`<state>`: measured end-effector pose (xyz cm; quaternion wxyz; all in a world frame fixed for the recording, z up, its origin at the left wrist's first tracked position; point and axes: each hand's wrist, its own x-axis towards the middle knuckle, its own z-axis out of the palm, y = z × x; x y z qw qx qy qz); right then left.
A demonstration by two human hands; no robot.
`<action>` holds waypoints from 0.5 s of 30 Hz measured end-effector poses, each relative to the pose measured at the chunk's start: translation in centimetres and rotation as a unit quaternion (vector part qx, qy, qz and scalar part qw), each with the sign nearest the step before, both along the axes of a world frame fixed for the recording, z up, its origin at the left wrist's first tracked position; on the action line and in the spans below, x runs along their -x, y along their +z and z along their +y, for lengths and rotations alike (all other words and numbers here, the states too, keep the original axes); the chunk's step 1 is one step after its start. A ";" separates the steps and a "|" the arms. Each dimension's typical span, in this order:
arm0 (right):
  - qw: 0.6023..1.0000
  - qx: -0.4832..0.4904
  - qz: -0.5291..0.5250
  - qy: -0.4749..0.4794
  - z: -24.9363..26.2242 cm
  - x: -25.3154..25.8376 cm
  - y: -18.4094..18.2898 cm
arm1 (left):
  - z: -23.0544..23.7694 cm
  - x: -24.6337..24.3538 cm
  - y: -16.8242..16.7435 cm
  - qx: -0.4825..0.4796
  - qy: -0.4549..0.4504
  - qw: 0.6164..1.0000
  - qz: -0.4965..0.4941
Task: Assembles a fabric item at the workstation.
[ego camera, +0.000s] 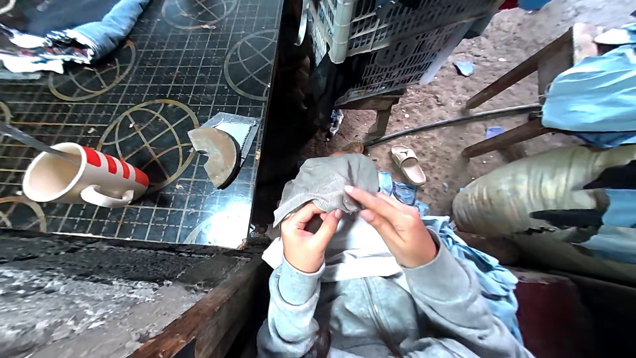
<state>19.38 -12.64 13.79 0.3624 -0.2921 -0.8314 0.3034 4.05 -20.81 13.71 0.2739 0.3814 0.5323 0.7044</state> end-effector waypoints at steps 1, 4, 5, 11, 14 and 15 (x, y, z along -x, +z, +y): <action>1.000 0.023 0.020 0.008 0.3 -0.1 -0.1 | 0.1 0.0 0.0 0.002 0.002 1.000 -0.015; 0.996 0.079 0.044 0.025 0.6 0.3 -0.6 | 0.7 0.1 -0.1 0.015 -0.002 0.998 -0.061; 0.995 0.094 0.038 0.024 0.7 0.6 -0.9 | 0.9 0.3 -0.2 0.029 -0.009 0.997 -0.066; 0.982 0.186 0.031 -0.026 2.1 2.2 -2.7 | -0.2 2.7 4.2 0.009 -0.090 0.962 0.258; 0.973 0.226 0.037 -0.020 2.2 2.4 -2.7 | -0.9 -1.1 10.6 -0.187 -0.204 0.937 0.212; 0.971 0.234 0.038 -0.019 2.2 2.5 -2.8 | -1.0 -2.4 12.3 -0.225 -0.235 0.930 0.172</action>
